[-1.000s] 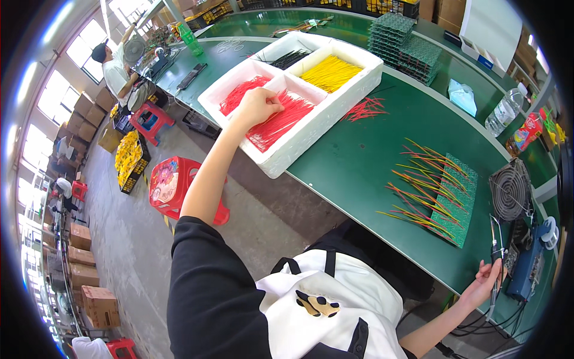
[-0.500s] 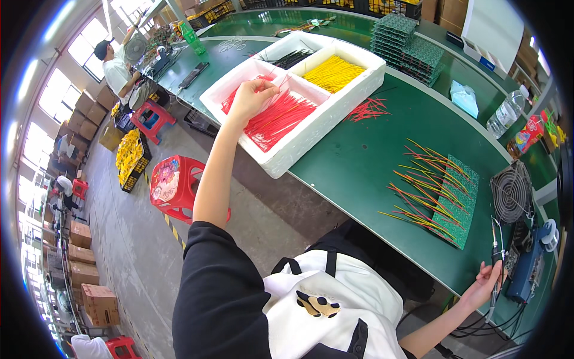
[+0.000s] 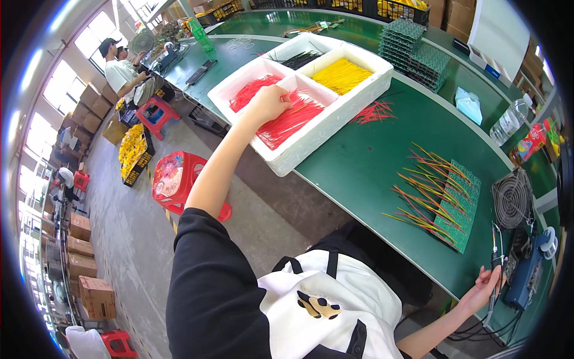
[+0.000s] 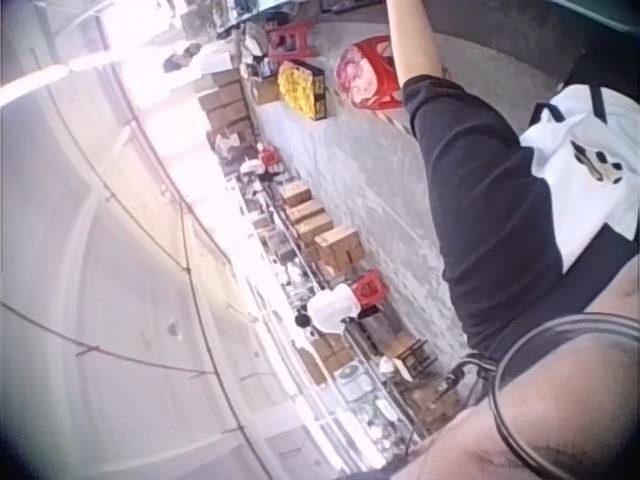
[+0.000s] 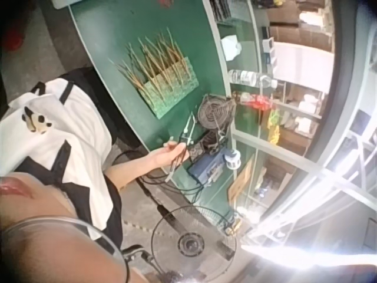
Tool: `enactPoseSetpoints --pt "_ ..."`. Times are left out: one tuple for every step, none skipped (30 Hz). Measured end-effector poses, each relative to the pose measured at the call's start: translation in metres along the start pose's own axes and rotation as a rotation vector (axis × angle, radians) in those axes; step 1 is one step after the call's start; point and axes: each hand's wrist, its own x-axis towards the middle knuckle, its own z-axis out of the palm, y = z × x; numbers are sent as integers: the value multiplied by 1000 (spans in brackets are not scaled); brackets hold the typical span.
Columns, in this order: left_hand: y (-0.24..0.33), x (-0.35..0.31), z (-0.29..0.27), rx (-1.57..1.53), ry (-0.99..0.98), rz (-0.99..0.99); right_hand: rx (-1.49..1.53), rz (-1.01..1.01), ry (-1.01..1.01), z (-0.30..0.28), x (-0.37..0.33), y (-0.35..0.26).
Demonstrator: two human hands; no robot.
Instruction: The person solders electrical wires onto printed circuit boards with a soldering iron.
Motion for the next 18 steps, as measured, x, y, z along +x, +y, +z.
enactPoseSetpoints --pt "-1 1 1 42 17 5 3 0 3 -2 1 1" --pt "-1 1 3 42 48 29 5 -1 6 -3 2 2" --pt "-1 2 3 45 53 30 11 -1 6 -3 3 3" --pt "-1 2 3 65 51 27 19 1 4 -3 3 4" --pt "0 2 4 81 49 24 24 2 2 -3 4 4" --pt "-1 2 3 92 44 20 30 1 1 -3 4 4" --pt "-1 1 2 97 51 18 34 1 -6 -2 4 4" --pt "-1 -2 0 74 121 -4 39 3 -20 0 3 5" --pt "-1 -6 -3 54 193 -29 52 7 -34 2 3 7" --pt "1 -9 -5 -3 195 -93 49 -7 -16 2 4 8" --pt "-3 -12 -5 59 233 -120 59 -14 -8 3 4 10" --pt "7 -11 -9 89 136 -114 66 13 -15 -3 8 10" --pt "-6 -3 2 63 184 14 30 -8 2 -5 8 6" --pt "-14 10 18 13 271 83 16 -31 27 -15 14 14" --pt "-40 6 23 30 333 136 71 1 18 -23 33 46" --pt "-23 23 33 -207 403 215 12 -133 115 6 -10 -17" --pt "-31 32 32 -386 280 110 7 -208 56 -3 -1 -11" --pt "-20 33 28 -675 193 51 1 -234 52 -1 -2 -13"
